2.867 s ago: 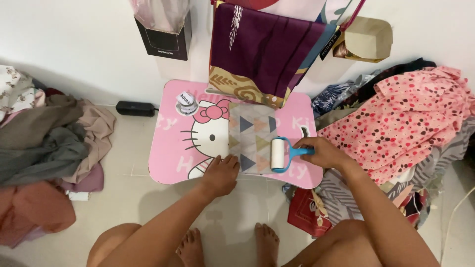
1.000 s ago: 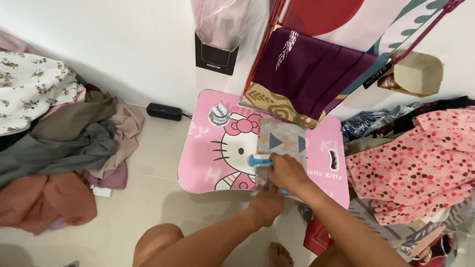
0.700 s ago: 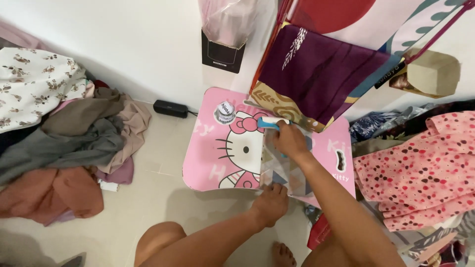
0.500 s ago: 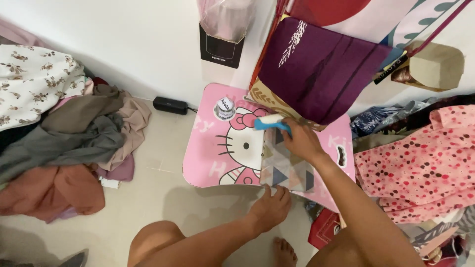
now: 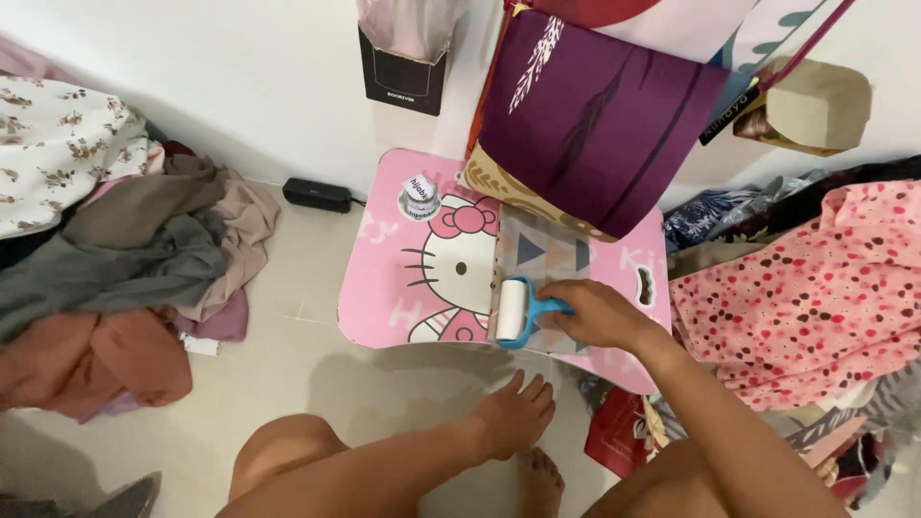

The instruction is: The person is lint rolling a small piece of patterned fabric on a low table and then folding it.

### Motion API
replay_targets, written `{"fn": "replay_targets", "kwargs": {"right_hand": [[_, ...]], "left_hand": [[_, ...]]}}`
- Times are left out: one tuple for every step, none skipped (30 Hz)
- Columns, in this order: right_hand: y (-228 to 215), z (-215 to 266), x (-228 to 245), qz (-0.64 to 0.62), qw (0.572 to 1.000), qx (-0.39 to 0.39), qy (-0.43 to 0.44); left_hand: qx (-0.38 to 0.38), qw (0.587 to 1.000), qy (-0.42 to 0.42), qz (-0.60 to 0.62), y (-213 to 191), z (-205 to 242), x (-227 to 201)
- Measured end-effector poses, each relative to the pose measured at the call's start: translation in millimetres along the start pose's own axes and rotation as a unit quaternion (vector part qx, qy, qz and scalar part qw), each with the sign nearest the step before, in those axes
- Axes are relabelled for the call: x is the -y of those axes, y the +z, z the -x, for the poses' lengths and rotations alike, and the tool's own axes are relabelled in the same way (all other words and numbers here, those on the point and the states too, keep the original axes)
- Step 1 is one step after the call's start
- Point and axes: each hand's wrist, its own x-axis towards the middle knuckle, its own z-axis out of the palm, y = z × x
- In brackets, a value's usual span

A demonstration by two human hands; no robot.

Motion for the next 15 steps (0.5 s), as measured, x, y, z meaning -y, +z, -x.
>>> {"fn": "replay_targets", "kwargs": {"right_hand": [[1.9,-3.7,0.5,-0.001,1.000,-0.001,-0.001],[5.0,-6.9,1.2,0.003,1.000,-0.013,-0.019],[8.1,-10.2,1.8,0.007,0.999,-0.025,-0.036],[6.5,-9.6,2.9,0.005,0.999,-0.026,-0.036],[4.7,-9.2,4.1,-0.004,0.999,-0.022,-0.036],[2.4,-9.0,5.2,-0.011,0.999,-0.019,-0.036],[-1.7,-4.8,3.5,-0.013,0.999,-0.021,-0.036],[-5.7,0.0,1.3,-0.015,1.000,0.003,-0.013],[-9.6,4.4,-0.8,-0.018,0.999,0.027,0.009],[-11.9,10.5,-9.5,-0.019,0.999,0.025,0.013],[-14.0,16.2,-17.8,-0.020,0.999,0.025,0.031],[-16.2,22.0,-26.3,-0.020,0.998,0.027,0.048],[-16.2,27.7,-38.3,-0.020,0.998,0.027,0.052],[-16.5,33.6,-49.9,-0.026,0.997,0.023,0.071],[-16.9,39.5,-61.1,-0.032,0.995,0.018,0.090]], "left_hand": [[0.002,1.000,0.000,-0.001,-11.1,0.7,4.6],[0.024,1.000,0.000,0.002,-21.9,2.0,8.2],[0.046,0.999,0.000,0.006,-32.7,3.2,12.0],[0.048,0.999,0.001,0.005,-22.5,0.2,12.5],[0.022,1.000,-0.015,-0.013,-12.2,-2.6,13.2],[-0.004,0.999,-0.030,-0.031,-2.1,-5.8,14.6],[-0.003,0.999,-0.029,-0.032,1.6,-5.5,16.6],[-0.052,0.996,-0.047,-0.050,5.2,-5.7,18.4],[-0.100,0.991,-0.065,-0.067,9.1,-5.7,20.5],[-0.101,0.991,-0.061,-0.067,8.0,-5.6,22.9],[-0.080,0.994,-0.056,-0.055,7.2,-5.1,25.6],[-0.058,0.996,-0.053,-0.042,6.5,-5.3,27.2],[-0.060,0.996,-0.050,-0.040,3.1,-4.2,28.8],[-0.055,0.997,-0.042,-0.035,-0.5,-3.1,30.6],[-0.050,0.998,-0.035,-0.030,-4.1,-1.6,32.4]]}}
